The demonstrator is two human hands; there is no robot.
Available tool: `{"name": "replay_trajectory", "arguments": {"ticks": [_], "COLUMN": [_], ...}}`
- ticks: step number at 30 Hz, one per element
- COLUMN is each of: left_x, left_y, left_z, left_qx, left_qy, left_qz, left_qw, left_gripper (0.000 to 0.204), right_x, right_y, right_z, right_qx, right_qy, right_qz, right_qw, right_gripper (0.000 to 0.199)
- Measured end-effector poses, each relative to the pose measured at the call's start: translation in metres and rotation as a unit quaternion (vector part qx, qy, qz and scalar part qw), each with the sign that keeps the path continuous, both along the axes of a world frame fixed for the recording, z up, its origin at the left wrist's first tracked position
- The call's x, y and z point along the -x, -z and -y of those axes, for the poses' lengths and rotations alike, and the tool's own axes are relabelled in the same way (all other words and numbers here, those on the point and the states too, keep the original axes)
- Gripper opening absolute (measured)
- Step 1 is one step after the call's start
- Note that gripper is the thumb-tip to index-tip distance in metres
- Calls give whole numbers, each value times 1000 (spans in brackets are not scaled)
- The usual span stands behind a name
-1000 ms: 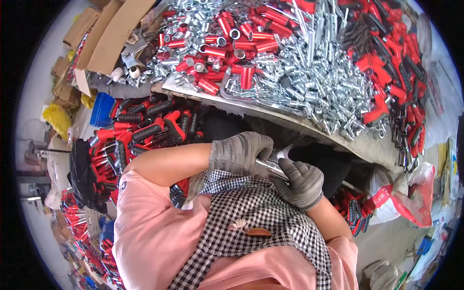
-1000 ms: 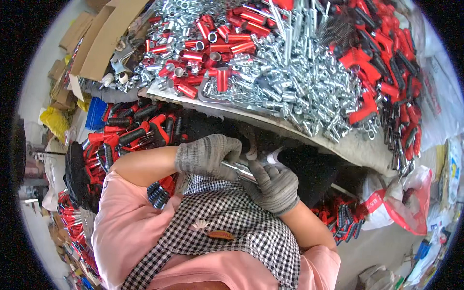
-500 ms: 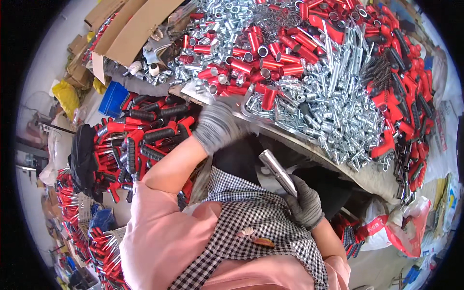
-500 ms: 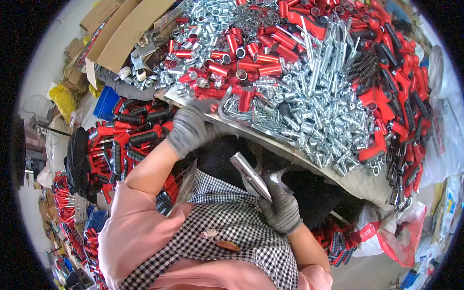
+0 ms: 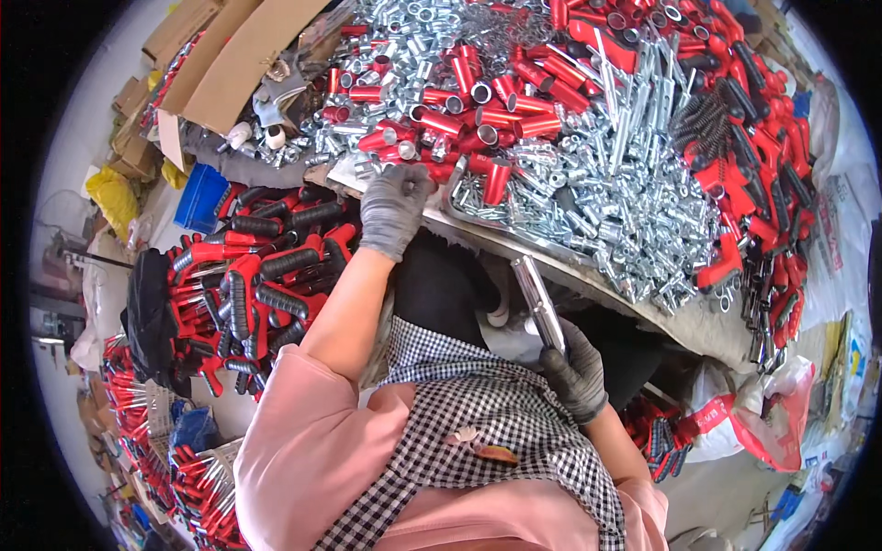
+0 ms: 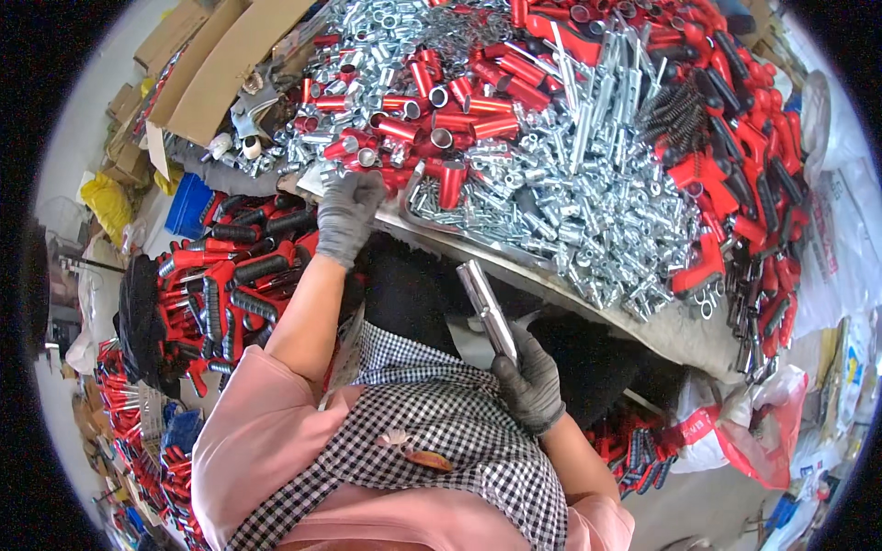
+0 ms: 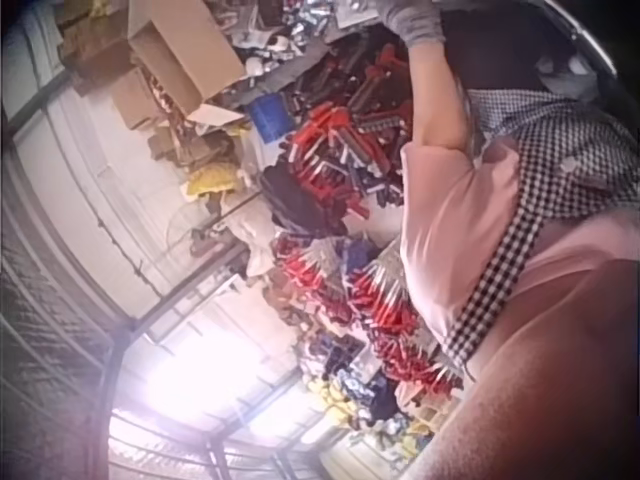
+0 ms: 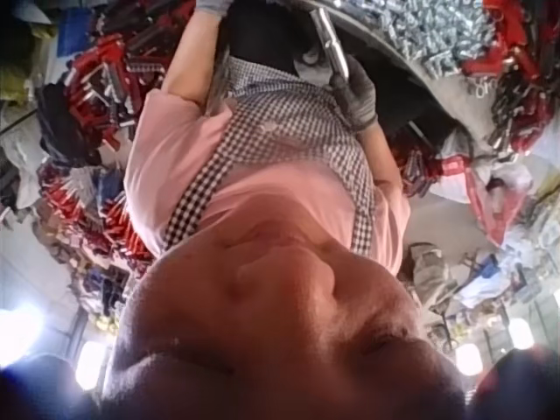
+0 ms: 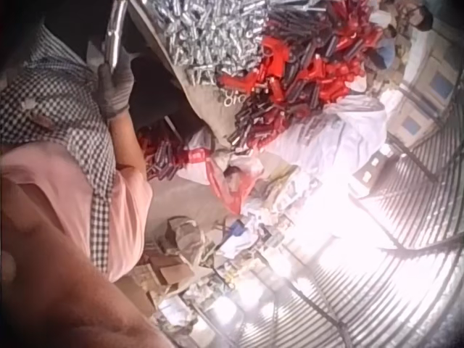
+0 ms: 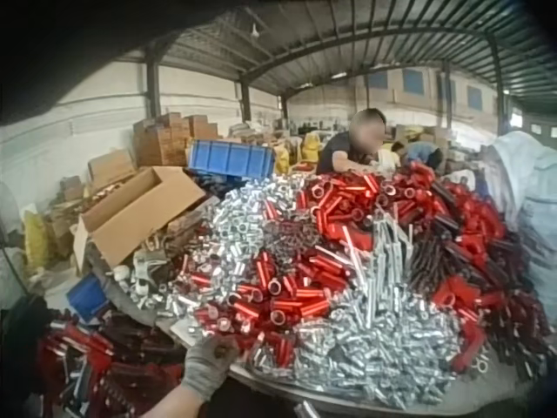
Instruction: Assemble red handles onto silver metal components at a workstation.
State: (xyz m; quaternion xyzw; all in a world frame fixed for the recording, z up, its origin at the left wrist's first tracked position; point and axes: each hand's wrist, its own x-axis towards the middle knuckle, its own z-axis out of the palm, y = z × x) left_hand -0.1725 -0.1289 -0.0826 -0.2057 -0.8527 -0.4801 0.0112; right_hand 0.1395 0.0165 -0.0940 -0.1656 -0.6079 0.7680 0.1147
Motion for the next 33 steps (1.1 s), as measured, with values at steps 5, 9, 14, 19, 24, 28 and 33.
{"name": "replay_trajectory", "arguments": {"ticks": [5,9,14,19,24,28,33], "left_x": [-18,-65,-84,-115,-115,-125,-130], "left_y": [-17,-30,-21,-24,-30,-28,-17], "left_z": [15,-1,-10,-32,-46,-53,-65], "left_qx": [-201,-315,-308,-448,-411,-289,-355], "left_qy": [72,303,335,318,397,498,423], "left_qz": [-75,199,257,306,371,209,410], "left_qw": [974,877,853,778,732,791,726], "left_gripper": [15,25,59,57,52,60,59], "right_x": [-2,-2,-7,-8,-13,-2,5], "right_y": [-12,-13,-8,-14,-2,-17,-3], "right_z": [-3,-4,2,5,8,6,5], "right_qx": [85,155,169,253,293,306,305], "right_qy": [-36,-135,-126,-111,-166,-109,-93], "right_qz": [12,-26,-34,-58,-99,-90,-88], "right_qw": [996,978,977,959,936,941,944], "right_gripper": [66,64,69,60,62,56,54]}}
